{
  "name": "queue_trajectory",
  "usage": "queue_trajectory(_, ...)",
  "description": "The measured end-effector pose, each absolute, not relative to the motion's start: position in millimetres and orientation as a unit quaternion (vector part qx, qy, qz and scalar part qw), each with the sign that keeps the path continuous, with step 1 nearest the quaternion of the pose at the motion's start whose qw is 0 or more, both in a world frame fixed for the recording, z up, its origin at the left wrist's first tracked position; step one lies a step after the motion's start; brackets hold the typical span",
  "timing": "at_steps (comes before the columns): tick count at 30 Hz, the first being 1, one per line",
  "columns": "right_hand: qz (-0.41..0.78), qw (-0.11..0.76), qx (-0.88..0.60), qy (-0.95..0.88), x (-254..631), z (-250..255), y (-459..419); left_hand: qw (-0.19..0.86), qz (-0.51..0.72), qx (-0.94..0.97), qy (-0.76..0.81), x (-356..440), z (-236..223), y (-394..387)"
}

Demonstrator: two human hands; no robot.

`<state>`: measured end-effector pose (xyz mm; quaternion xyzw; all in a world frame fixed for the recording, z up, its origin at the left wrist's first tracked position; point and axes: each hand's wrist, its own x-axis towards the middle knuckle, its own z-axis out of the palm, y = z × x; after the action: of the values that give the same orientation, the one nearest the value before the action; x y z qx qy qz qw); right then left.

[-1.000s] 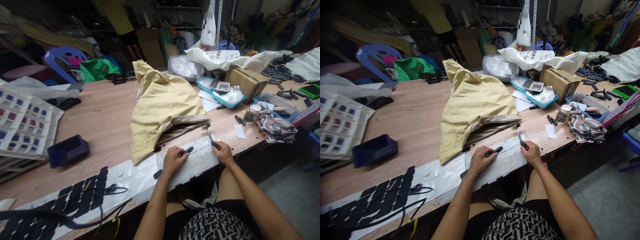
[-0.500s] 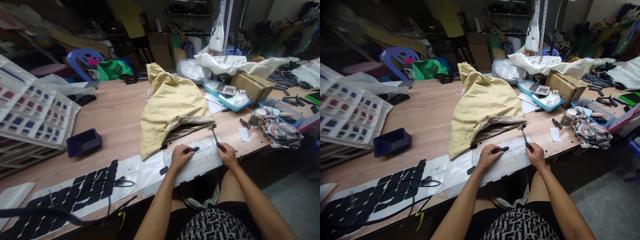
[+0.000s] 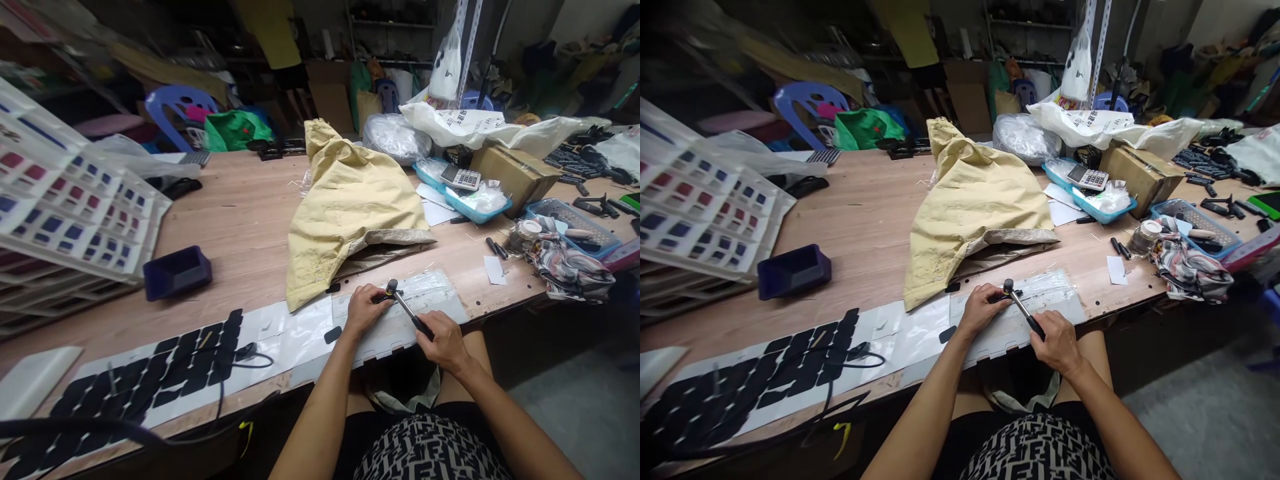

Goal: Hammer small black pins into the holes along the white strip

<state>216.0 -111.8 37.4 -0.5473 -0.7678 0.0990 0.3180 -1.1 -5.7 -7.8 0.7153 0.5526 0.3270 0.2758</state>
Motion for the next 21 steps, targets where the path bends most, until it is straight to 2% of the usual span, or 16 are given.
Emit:
queue_trajectory(9,0.042,0.273,-0.546,-0.791,213.6,35.8,-113.8,0.274,0.349,0.708,0.55,-0.7,-9.5,-5.5)
queue_trajectory(15,0.03,0.318,-0.559,-0.765,218.2,42.0,-112.0,0.28,0.342,0.708,0.55,-0.9,-6.8,-6.6)
queue_trajectory(21,0.049,0.292,-0.565,-0.77,222.5,34.4,-114.6,0.277,0.343,0.708,0.551,-0.5,-7.2,-6.7)
